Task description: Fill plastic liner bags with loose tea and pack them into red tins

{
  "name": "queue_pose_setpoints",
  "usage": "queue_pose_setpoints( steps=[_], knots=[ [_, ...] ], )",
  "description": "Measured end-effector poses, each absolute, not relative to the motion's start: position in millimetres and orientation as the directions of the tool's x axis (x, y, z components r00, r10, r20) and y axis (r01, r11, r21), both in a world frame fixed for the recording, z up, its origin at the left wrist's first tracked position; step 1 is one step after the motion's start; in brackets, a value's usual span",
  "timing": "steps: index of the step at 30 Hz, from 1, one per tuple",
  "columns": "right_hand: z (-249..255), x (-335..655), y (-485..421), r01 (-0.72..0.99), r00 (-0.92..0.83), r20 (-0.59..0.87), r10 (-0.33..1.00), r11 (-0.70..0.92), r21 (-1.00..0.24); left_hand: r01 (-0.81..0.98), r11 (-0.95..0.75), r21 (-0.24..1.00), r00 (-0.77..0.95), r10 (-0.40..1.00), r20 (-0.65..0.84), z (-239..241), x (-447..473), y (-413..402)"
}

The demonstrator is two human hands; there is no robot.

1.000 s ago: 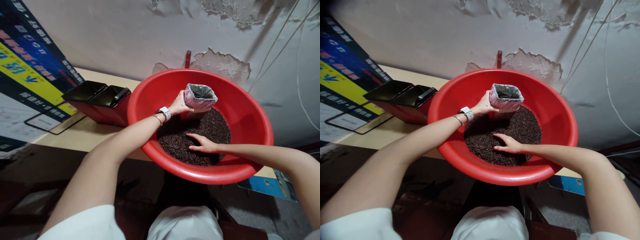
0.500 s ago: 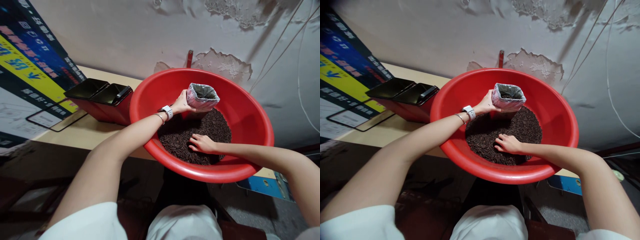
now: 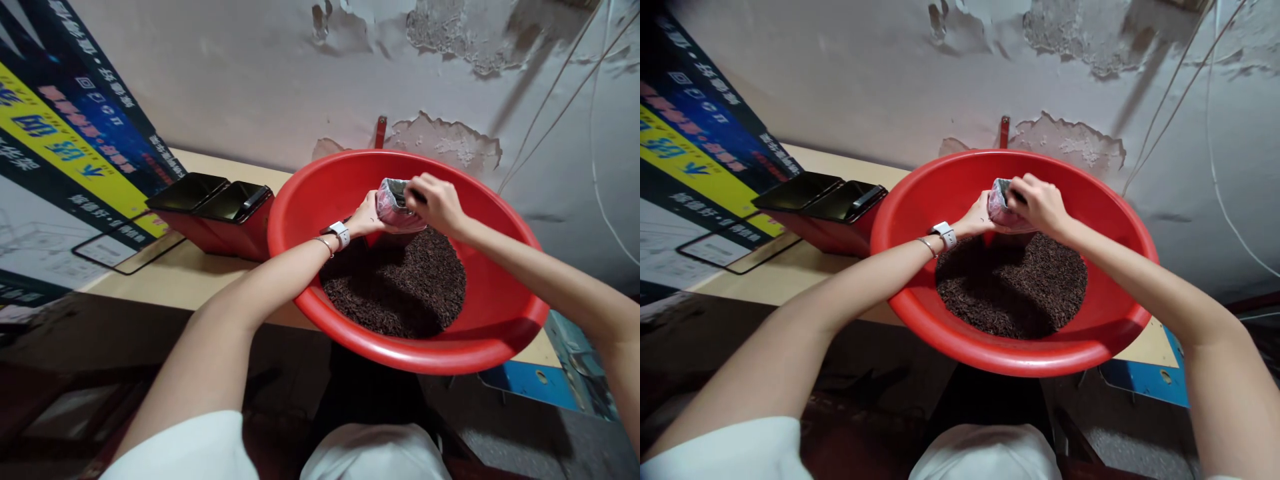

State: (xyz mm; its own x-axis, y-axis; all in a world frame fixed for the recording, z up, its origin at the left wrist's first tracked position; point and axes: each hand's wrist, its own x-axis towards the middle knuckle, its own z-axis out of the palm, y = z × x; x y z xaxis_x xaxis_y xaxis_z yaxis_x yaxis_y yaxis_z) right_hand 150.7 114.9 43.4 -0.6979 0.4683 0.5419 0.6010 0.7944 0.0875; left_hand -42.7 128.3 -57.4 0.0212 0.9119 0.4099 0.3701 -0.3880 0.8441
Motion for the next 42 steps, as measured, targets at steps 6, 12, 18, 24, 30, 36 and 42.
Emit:
queue_pose_setpoints(
  steps=[6,12,18,24,30,36,42],
  knots=[
    [61.7,122.8,159.5,0.740,-0.613,0.452,0.648,0.671,0.044,0.341,-0.427,0.838,0.033,0.896,0.443,-60.9,-46.5,131.9],
    [75.1,141.3,118.1,0.669,-0.603,0.612,0.511,0.742,0.039,0.360,-0.413,0.836,0.021,0.900,0.435,-61.5,-45.4,132.8],
    [0.9,197.2,77.4,0.654,-0.756,0.041,0.653,0.757,0.007,0.356,-0.431,0.829,0.045,0.894,0.446,-61.9,-45.1,131.5],
    [-87.3,225.2,81.5,0.742,-0.641,-0.368,0.674,0.667,-0.072,0.347,-0.429,0.834,0.060,0.898,0.437,-61.4,-45.9,131.2],
    [-92.4,216.3,53.6,0.799,-0.579,-0.418,0.700,0.589,-0.120,0.334,-0.428,0.839,0.053,0.898,0.437,-62.1,-46.6,130.5],
    [-89.8,215.8,28.8,0.747,-0.652,-0.360,0.667,0.647,-0.152,0.308,-0.467,0.829,0.061,0.879,0.472,-61.8,-46.7,127.2],
    [-75.1,199.8,29.4,0.743,-0.626,-0.371,0.686,0.669,-0.016,0.324,-0.429,0.843,0.052,0.898,0.437,-60.5,-45.6,126.2]
  ],
)
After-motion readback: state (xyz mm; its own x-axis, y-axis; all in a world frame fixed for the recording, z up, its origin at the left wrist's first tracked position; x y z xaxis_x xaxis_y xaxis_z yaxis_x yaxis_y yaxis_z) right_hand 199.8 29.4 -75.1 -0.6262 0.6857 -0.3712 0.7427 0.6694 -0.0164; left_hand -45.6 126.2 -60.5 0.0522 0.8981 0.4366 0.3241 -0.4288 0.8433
